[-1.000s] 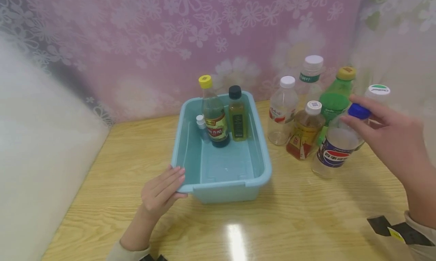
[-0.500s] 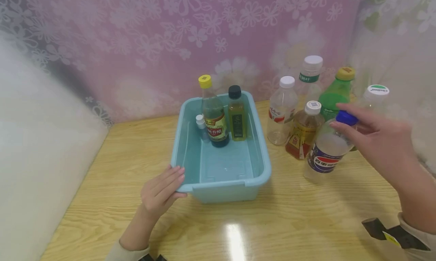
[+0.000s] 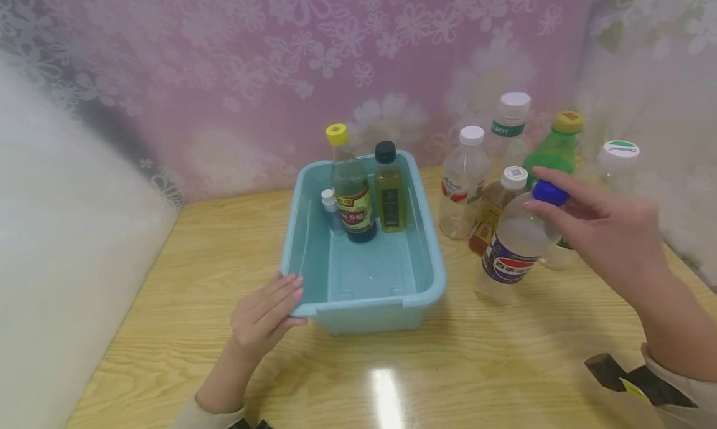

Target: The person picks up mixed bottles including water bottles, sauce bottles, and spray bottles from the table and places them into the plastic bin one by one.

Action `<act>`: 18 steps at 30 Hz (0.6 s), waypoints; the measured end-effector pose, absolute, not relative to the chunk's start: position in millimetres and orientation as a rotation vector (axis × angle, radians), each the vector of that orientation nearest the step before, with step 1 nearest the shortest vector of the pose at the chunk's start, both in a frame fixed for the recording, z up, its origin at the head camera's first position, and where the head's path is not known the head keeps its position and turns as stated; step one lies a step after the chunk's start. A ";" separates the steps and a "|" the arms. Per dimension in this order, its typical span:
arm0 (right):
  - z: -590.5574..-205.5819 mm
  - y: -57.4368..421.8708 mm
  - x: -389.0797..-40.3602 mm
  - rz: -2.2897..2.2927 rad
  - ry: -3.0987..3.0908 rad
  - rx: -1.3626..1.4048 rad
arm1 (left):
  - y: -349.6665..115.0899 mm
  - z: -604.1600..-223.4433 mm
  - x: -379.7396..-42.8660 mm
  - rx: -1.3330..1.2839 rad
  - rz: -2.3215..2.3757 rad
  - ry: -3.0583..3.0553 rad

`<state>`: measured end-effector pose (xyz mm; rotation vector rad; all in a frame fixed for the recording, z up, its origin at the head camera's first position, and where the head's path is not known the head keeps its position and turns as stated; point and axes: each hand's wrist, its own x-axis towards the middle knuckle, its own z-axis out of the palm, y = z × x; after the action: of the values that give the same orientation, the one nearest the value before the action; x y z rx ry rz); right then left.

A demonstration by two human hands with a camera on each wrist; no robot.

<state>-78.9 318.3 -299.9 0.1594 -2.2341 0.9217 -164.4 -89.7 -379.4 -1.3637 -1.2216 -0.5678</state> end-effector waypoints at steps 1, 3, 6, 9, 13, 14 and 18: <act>-297.5 317.6 -79.0 0.942 -2.229 0.165 | -89.8 -379.2 -164.4 -1.363 -0.569 -1.219; -292.3 315.7 -78.8 1.000 -2.222 0.176 | -89.8 -378.8 -164.2 -1.362 -0.570 -1.217; -284.8 313.6 -78.2 0.993 -2.222 0.200 | -89.7 -378.5 -163.9 -1.363 -0.572 -1.219; -277.1 312.5 -78.8 0.962 -2.210 0.220 | -89.8 -379.0 -163.7 -1.362 -0.570 -1.219; -268.0 311.8 -81.2 0.950 -2.175 0.221 | -90.4 -380.6 -163.8 -1.363 -0.570 -1.223; -265.9 311.5 -81.7 0.965 -2.165 0.218 | -90.6 -380.9 -164.0 -1.363 -0.569 -1.225; -257.8 311.1 -83.9 0.963 -2.143 0.225 | -91.1 -382.0 -164.1 -1.367 -0.571 -1.233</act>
<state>-83.9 311.1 -257.8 0.2252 -2.1426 0.9628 -164.1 -91.1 -382.0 -1.3672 -1.2326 -0.5709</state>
